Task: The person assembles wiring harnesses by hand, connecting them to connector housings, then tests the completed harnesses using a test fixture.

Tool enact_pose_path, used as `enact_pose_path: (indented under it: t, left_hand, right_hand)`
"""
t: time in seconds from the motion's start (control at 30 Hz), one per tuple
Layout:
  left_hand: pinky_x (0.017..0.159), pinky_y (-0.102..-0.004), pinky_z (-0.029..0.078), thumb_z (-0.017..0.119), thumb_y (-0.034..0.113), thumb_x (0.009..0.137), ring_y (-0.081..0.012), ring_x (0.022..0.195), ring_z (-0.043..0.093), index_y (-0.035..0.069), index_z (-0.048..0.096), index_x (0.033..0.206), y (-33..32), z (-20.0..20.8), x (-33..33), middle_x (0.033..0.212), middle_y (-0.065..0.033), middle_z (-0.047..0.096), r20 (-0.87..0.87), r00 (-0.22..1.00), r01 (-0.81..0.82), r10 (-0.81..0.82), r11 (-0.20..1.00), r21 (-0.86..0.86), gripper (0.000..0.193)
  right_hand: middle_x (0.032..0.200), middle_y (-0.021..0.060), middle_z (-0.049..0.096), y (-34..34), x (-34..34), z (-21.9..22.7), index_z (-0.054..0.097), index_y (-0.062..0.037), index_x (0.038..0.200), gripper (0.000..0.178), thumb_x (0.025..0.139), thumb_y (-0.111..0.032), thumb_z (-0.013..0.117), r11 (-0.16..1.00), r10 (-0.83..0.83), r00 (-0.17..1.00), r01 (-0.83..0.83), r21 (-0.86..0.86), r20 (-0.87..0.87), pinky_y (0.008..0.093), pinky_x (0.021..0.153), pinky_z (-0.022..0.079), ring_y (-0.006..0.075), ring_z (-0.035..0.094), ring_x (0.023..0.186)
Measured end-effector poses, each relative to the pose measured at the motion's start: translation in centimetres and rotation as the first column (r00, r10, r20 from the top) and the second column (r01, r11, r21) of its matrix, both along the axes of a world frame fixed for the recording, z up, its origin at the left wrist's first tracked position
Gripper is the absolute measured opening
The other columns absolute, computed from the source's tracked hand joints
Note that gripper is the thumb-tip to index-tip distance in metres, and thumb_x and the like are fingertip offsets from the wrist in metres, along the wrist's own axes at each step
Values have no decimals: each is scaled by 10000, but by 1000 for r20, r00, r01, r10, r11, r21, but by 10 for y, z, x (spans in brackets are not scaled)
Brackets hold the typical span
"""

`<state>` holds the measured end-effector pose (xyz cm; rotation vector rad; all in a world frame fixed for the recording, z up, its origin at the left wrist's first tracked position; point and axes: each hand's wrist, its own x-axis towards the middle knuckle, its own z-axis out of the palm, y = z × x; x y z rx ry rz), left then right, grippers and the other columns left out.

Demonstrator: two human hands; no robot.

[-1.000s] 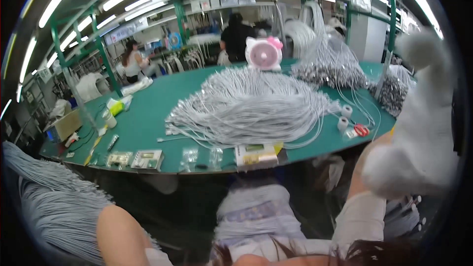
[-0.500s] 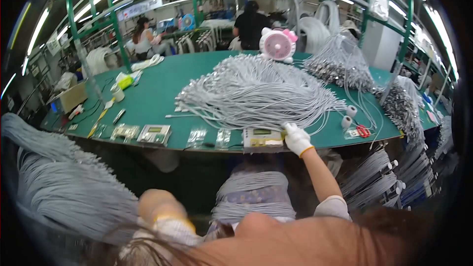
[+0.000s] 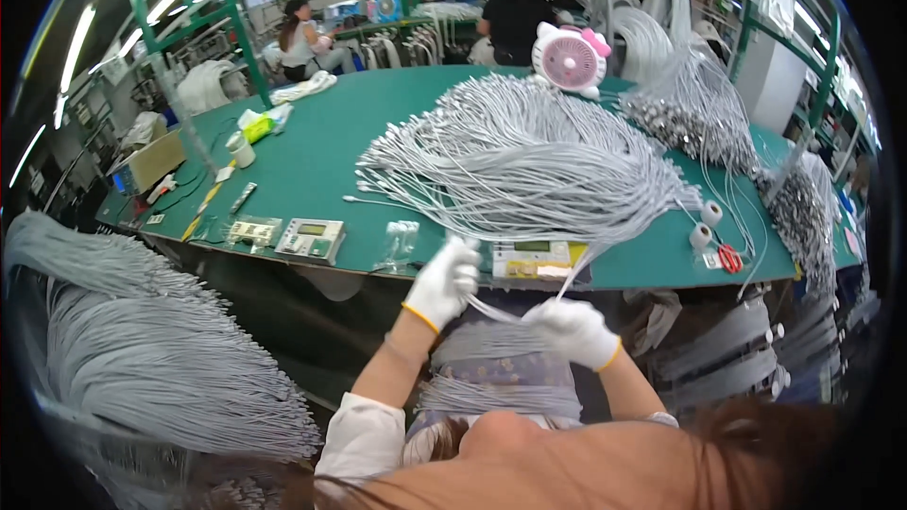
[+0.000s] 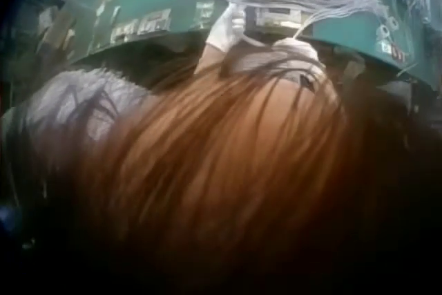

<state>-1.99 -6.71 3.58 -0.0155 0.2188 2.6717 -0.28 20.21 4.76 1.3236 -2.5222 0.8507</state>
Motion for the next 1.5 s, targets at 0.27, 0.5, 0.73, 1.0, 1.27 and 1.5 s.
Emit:
enact_pose_path:
  t: [0.27, 0.5, 0.73, 1.0, 1.27, 1.5]
  left_hand:
    - [348, -238, 251, 437, 289, 1007, -62, 389, 311, 51, 621, 930, 111, 17, 48, 525, 56, 347, -33, 923, 284, -383, 736, -614, 310]
    - [520, -287, 443, 447, 273, 1002, -99, 506, 458, 19, 605, 1042, 7, 9, -4, 650, 16, 480, -243, 962, -171, 127, 970, -172, 302]
    - [784, -395, 537, 443, 249, 1005, -231, 854, 651, 18, 589, 1030, -16, 11, -3, 1089, -124, 632, -185, 921, -377, 342, 667, -643, 274]
    - [759, -361, 543, 448, 251, 999, -250, 878, 658, -1, 586, 1039, 33, 38, -4, 1093, -172, 656, -226, 961, -257, 157, 809, -528, 290]
    - [488, -195, 392, 499, 325, 974, -119, 690, 610, 21, 602, 1059, -30, 9, 14, 966, -99, 675, -164, 973, -209, 163, 310, -928, 332]
    - [485, -181, 360, 471, 301, 993, -112, 676, 596, 32, 602, 1097, 4, 11, -42, 850, -82, 650, -85, 980, -193, 181, 750, -633, 316]
  right_hand:
    - [761, 22, 575, 9, 22, -50, 621, -90, 996, 317, 963, -383, 504, 65, 226, 252, 960, -273, 941, 260, 542, 452, 101, 536, 603]
    - [486, -33, 302, 177, 1, 10, 453, -12, 1316, 392, 1031, -256, 340, -334, 704, 710, 292, -896, -31, 230, 360, 281, 52, 296, 372]
    - [562, -28, 361, 164, 18, 2, 535, 2, 1161, 278, 1002, -179, 397, -243, 266, 906, 393, -887, 329, 222, 383, 307, 67, 338, 411]
    - [711, 26, 579, 2, 2, -8, 594, -26, 1005, 310, 989, -309, 468, 376, 316, 379, 792, -481, 870, 288, 559, 489, 142, 542, 533]
    - [612, 16, 530, 79, -15, -50, 574, -57, 913, 304, 1009, -293, 410, -31, 681, 625, 544, -838, 381, 262, 474, 432, 146, 486, 483]
    - [633, 51, 574, -2, 18, -47, 610, -6, 925, 326, 959, -307, 491, 672, 250, 183, 674, -306, 951, 282, 515, 482, 173, 526, 499]
